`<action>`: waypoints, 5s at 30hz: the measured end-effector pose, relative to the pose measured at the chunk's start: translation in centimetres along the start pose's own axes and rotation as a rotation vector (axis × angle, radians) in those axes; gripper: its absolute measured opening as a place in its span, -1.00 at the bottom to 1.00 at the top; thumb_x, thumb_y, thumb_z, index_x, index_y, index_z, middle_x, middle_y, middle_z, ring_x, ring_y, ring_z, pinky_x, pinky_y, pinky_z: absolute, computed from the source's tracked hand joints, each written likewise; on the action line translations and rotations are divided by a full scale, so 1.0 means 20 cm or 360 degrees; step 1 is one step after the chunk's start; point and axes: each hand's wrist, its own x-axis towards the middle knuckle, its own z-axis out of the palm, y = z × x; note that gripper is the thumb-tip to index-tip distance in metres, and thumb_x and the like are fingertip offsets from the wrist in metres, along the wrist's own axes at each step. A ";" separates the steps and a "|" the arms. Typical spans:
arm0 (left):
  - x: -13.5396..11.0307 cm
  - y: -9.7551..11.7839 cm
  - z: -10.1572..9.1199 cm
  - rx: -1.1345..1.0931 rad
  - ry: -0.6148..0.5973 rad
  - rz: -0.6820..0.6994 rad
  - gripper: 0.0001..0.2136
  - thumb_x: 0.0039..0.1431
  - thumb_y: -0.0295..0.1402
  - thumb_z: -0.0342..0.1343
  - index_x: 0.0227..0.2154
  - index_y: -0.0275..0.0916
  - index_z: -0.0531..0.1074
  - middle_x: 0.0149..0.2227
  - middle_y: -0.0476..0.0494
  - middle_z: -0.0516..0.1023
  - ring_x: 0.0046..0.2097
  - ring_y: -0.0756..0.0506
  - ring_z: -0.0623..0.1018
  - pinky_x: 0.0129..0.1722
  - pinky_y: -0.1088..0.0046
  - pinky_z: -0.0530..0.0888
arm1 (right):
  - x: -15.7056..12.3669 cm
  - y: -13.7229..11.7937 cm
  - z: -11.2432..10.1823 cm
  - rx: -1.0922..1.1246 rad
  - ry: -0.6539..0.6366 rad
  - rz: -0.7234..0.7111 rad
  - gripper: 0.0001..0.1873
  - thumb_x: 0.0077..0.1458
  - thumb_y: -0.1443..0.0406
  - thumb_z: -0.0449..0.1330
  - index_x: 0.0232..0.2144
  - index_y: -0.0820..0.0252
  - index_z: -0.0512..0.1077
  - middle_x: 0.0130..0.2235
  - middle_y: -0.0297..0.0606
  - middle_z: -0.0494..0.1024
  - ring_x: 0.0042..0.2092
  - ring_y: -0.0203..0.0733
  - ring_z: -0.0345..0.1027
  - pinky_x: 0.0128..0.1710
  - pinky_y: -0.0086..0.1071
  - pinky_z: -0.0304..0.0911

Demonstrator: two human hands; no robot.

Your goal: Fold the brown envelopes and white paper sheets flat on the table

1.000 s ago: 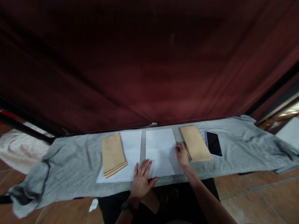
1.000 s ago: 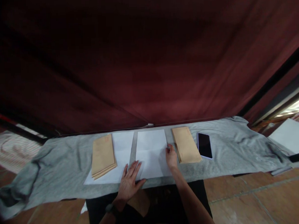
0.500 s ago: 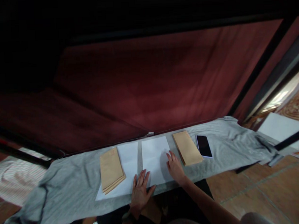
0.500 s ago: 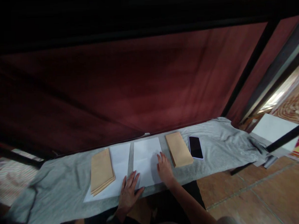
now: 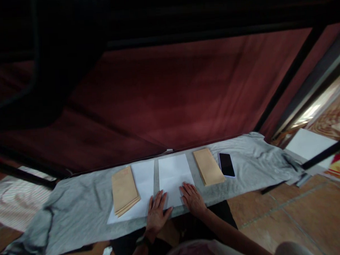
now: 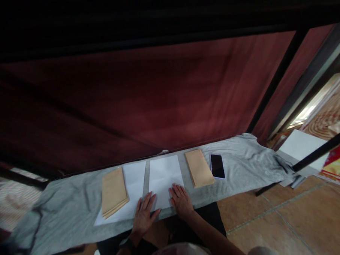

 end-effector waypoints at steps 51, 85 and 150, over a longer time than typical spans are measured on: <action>0.44 0.30 0.20 -0.0279 -0.0072 -0.0079 -0.49 0.46 -0.19 -0.21 0.34 -0.35 0.16 0.37 -0.35 0.25 0.42 -0.22 0.19 0.37 0.03 0.21 | 0.00 0.04 0.01 0.0095 -0.0016 0.0037 -0.52 0.31 0.30 0.05 0.24 0.14 0.39 0.26 -0.11 0.44 0.28 -0.01 0.29 0.33 -0.07 0.14; 1.01 -0.09 0.39 -0.0236 -0.0069 -0.0522 -0.44 0.43 -0.20 -0.21 0.38 -0.35 0.11 0.44 -0.31 0.10 0.47 -0.25 0.04 0.42 0.04 0.02 | 0.87 0.29 0.34 -0.0187 -0.0102 0.0258 -0.43 0.43 0.14 -0.09 0.36 0.25 0.19 0.41 0.05 0.14 0.40 0.10 0.03 0.35 0.06 -0.05; -0.02 0.33 0.02 -0.0144 -0.0116 -0.0011 -0.38 0.40 -0.18 -0.03 0.41 -0.32 0.01 0.44 -0.39 0.07 0.45 -0.25 0.09 0.38 0.05 0.18 | -0.22 0.09 -0.13 -0.0096 -0.0193 -0.0253 -0.33 0.39 0.24 0.01 0.44 0.29 -0.03 0.40 0.02 0.16 0.40 0.04 0.08 0.37 0.00 0.06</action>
